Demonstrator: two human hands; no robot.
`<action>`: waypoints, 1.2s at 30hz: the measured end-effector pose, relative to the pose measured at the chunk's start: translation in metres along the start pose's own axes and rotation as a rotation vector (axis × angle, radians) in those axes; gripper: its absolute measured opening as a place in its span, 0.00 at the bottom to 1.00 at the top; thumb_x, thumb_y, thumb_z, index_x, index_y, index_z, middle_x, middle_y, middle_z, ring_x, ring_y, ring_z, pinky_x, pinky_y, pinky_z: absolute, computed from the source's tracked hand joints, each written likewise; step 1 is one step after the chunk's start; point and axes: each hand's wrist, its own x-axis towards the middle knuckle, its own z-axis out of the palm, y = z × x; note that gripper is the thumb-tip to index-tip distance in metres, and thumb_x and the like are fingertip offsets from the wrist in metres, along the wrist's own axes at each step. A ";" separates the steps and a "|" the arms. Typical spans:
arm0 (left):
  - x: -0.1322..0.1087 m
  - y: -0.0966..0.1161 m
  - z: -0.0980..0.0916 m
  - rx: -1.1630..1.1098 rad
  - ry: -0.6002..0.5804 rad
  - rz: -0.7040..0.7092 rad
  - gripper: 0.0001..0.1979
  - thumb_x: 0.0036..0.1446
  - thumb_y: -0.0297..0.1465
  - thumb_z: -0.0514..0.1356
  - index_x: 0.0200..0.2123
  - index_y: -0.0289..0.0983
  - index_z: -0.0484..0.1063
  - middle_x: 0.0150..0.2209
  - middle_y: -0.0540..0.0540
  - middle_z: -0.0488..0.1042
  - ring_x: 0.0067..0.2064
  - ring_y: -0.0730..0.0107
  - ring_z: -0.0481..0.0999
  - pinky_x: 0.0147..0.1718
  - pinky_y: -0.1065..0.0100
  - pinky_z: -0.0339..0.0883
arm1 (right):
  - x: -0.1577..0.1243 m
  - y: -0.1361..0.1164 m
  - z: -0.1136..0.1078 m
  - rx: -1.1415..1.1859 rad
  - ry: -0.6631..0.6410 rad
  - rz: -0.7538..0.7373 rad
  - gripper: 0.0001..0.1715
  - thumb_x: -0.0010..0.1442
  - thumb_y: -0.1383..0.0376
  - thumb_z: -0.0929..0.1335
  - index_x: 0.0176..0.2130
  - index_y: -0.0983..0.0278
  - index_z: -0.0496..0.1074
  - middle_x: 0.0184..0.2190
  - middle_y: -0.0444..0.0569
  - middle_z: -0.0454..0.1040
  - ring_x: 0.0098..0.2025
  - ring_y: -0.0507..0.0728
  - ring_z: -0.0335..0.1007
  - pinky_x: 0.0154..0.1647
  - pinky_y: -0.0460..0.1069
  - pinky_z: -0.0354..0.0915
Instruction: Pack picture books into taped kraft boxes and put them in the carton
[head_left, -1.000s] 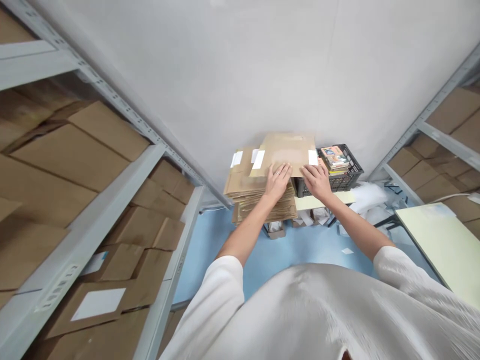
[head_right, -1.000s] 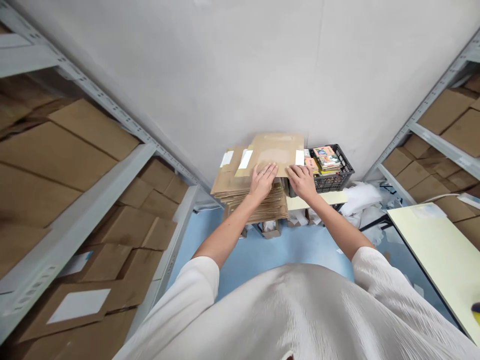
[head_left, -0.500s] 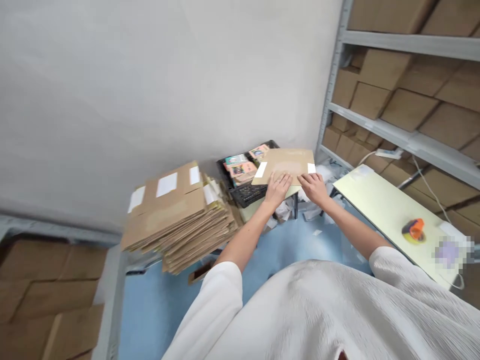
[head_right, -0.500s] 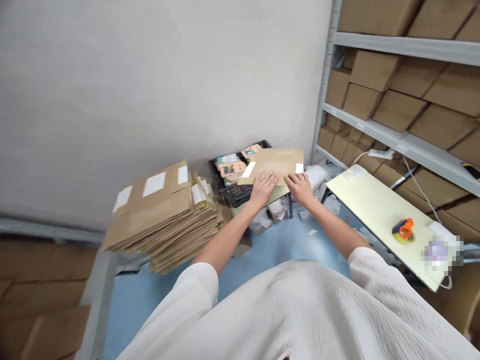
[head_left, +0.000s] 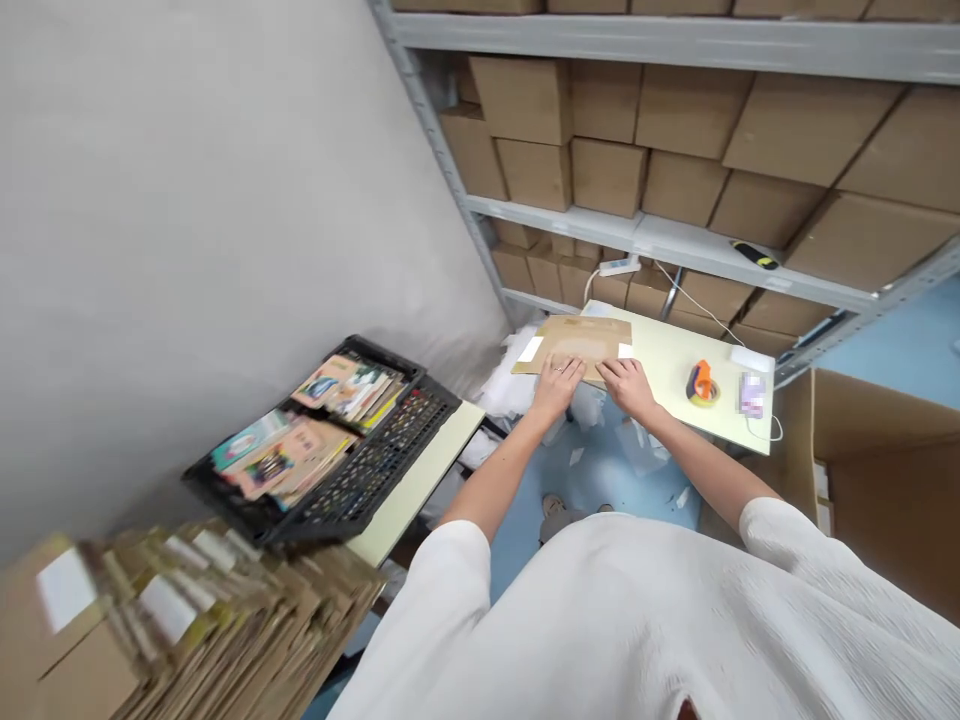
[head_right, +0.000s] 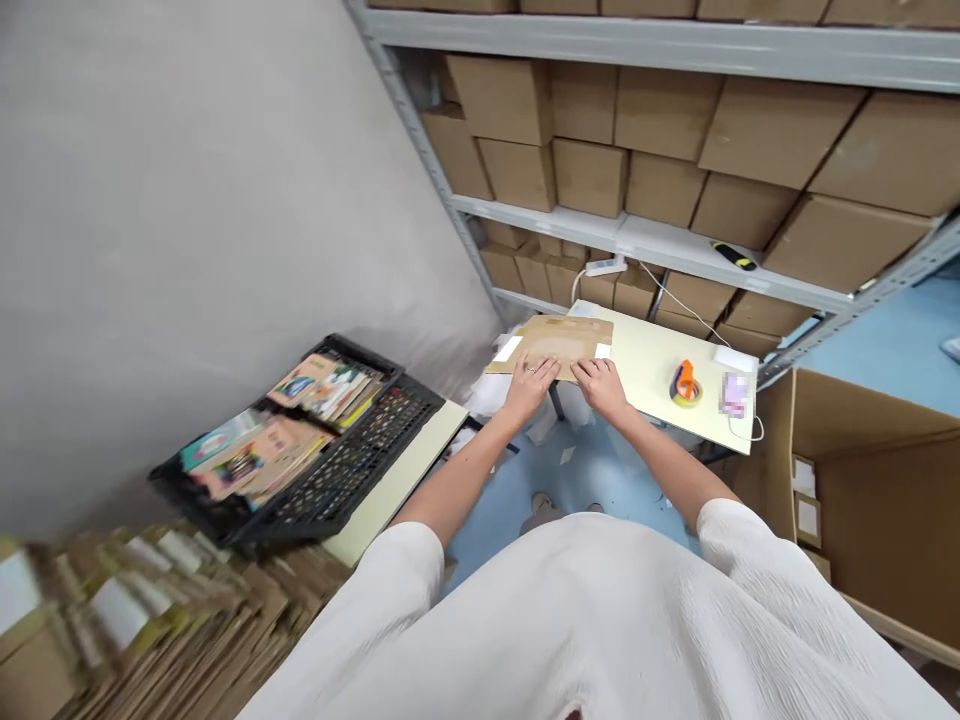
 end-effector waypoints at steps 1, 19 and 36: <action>0.012 0.003 0.008 -0.011 -0.010 0.030 0.31 0.72 0.22 0.51 0.73 0.43 0.72 0.72 0.38 0.74 0.75 0.55 0.71 0.82 0.37 0.42 | -0.006 0.010 0.002 -0.005 -0.001 0.031 0.29 0.79 0.65 0.60 0.72 0.62 0.72 0.66 0.59 0.77 0.60 0.69 0.66 0.63 0.61 0.57; 0.191 -0.075 0.109 -0.151 -0.281 0.365 0.28 0.72 0.22 0.51 0.68 0.46 0.75 0.72 0.39 0.73 0.75 0.53 0.67 0.80 0.39 0.46 | 0.050 0.066 0.084 -0.052 -0.168 0.550 0.41 0.71 0.74 0.61 0.80 0.67 0.61 0.75 0.63 0.68 0.74 0.69 0.61 0.71 0.62 0.56; 0.179 -0.147 0.160 -0.247 -0.484 -0.138 0.29 0.66 0.23 0.56 0.69 0.38 0.71 0.77 0.33 0.64 0.76 0.44 0.66 0.77 0.39 0.53 | 0.091 0.109 0.141 0.257 -0.319 0.925 0.33 0.75 0.59 0.62 0.73 0.65 0.69 0.75 0.64 0.67 0.72 0.71 0.65 0.71 0.67 0.62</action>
